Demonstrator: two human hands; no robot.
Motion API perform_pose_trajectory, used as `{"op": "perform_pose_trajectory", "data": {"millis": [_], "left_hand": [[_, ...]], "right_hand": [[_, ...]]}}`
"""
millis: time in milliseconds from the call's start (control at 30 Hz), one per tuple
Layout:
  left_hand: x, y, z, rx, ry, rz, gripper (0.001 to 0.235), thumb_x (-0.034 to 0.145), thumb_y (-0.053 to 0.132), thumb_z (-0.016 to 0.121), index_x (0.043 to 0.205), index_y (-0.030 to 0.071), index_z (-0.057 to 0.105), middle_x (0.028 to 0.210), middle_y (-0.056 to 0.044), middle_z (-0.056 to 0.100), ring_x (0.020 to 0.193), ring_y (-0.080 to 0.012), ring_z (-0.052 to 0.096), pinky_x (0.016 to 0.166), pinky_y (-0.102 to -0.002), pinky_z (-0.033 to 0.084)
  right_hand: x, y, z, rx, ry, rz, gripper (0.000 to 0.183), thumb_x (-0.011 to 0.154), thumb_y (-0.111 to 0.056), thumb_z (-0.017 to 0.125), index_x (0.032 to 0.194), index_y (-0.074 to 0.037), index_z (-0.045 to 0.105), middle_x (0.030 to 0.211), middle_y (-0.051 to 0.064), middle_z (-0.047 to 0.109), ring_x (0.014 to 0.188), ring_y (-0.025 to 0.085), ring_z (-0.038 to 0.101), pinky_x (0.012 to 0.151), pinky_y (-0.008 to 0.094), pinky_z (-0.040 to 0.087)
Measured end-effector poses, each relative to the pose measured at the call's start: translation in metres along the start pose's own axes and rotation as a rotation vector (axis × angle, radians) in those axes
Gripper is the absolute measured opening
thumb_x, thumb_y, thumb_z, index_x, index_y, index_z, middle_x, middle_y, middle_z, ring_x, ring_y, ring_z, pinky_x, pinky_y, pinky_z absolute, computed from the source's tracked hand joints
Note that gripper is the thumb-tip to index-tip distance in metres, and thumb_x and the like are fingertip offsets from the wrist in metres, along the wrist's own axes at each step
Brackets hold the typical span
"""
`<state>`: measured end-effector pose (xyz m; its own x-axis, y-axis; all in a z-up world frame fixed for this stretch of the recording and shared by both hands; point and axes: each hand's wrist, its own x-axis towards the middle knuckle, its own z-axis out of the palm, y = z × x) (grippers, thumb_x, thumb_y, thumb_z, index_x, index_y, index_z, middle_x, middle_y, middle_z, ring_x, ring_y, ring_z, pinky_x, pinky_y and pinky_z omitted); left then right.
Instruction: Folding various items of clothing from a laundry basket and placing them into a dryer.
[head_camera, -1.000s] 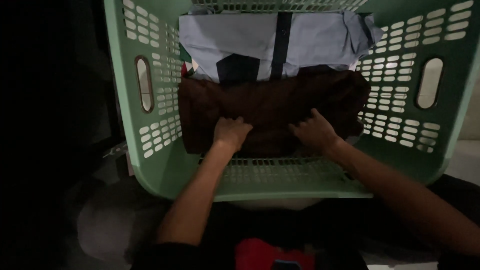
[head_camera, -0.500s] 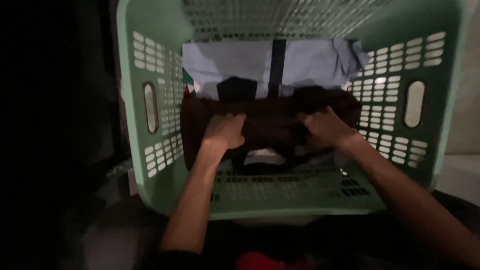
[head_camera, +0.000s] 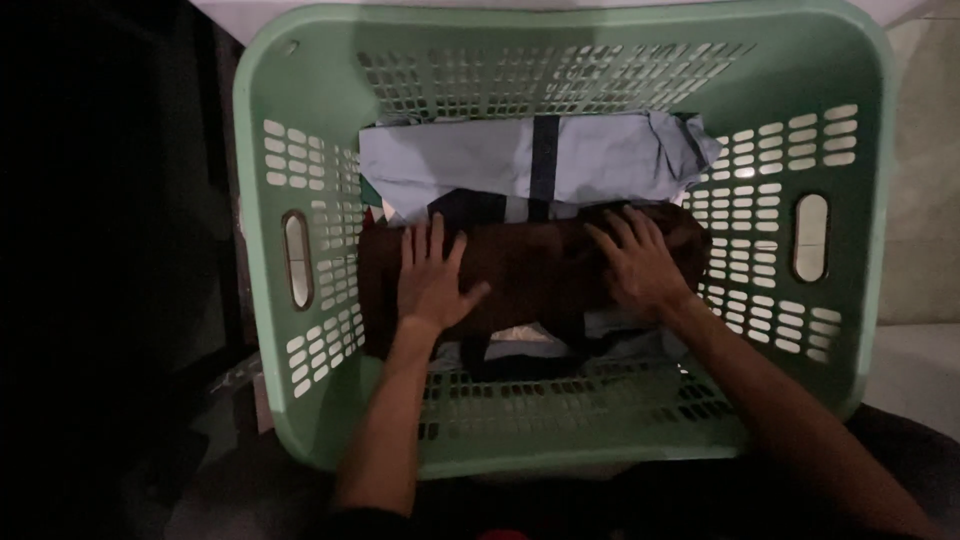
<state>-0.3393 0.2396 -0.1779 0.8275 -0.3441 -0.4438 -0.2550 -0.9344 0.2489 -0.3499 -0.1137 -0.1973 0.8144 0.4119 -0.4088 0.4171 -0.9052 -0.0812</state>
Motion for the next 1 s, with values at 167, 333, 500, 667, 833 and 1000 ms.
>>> {"op": "perform_pose_trajectory", "data": {"millis": [167, 333, 500, 667, 833, 1000], "left_hand": [[0.003, 0.004, -0.008, 0.215, -0.308, 0.012, 0.133, 0.068, 0.068, 0.084, 0.165, 0.016, 0.011, 0.165, -0.024, 0.027, 0.157, -0.0418, 0.015, 0.127, -0.060, -0.015], [0.012, -0.002, 0.050, 0.258, -0.247, 0.003, 0.128, 0.066, 0.039, 0.092, 0.164, 0.016, 0.012, 0.150, -0.022, 0.046, 0.145, -0.0365, 0.037, 0.127, -0.058, -0.001], [0.019, -0.006, 0.084, 0.223, -0.102, 0.005, 0.117, 0.069, 0.006, 0.086, 0.160, 0.016, 0.014, 0.115, -0.023, 0.064, 0.100, -0.0354, 0.066, 0.093, -0.048, 0.046], [0.016, -0.005, 0.069, 0.100, -0.018, 0.022, 0.105, 0.079, 0.000, 0.074, 0.160, 0.017, 0.009, 0.106, -0.020, 0.065, 0.071, -0.0286, 0.063, 0.070, -0.043, 0.042], [0.024, -0.001, 0.068, 0.115, -0.346, -0.233, 0.113, 0.085, 0.013, 0.079, 0.166, 0.037, 0.004, 0.160, -0.011, 0.040, 0.141, -0.0326, 0.043, 0.118, -0.064, 0.011], [0.011, 0.003, 0.050, 0.260, -0.158, -0.109, 0.097, 0.080, 0.017, 0.076, 0.159, 0.037, 0.024, 0.118, -0.027, 0.066, 0.117, -0.0520, 0.058, 0.116, -0.067, 0.019]], "right_hand": [[-0.007, -0.008, -0.019, -0.111, -0.262, 0.080, 0.130, 0.070, -0.075, 0.073, 0.169, -0.031, 0.001, 0.169, 0.023, 0.018, 0.155, 0.039, 0.025, 0.128, 0.055, 0.014], [-0.003, 0.002, 0.020, -0.373, -0.159, 0.022, 0.120, 0.079, -0.050, 0.078, 0.170, -0.024, 0.004, 0.146, 0.013, 0.048, 0.139, 0.027, 0.047, 0.127, 0.050, 0.021], [-0.001, 0.018, 0.057, -0.358, -0.095, -0.037, 0.102, 0.086, -0.026, 0.073, 0.168, -0.013, 0.014, 0.123, 0.009, 0.066, 0.125, 0.023, 0.062, 0.131, 0.051, 0.018], [0.006, 0.016, 0.048, -0.216, -0.226, 0.046, 0.111, 0.074, -0.022, 0.088, 0.162, -0.016, 0.021, 0.140, 0.017, 0.056, 0.126, 0.033, 0.063, 0.116, 0.048, 0.042], [0.000, 0.009, 0.027, -0.412, -0.046, 0.059, 0.120, 0.081, -0.026, 0.080, 0.171, -0.027, 0.001, 0.155, 0.017, 0.043, 0.126, 0.032, 0.061, 0.101, 0.041, 0.052], [0.001, 0.018, 0.046, -0.468, -0.005, 0.033, 0.104, 0.087, -0.033, 0.070, 0.170, -0.026, 0.007, 0.135, 0.006, 0.062, 0.141, 0.027, 0.051, 0.128, 0.050, 0.020]]}}
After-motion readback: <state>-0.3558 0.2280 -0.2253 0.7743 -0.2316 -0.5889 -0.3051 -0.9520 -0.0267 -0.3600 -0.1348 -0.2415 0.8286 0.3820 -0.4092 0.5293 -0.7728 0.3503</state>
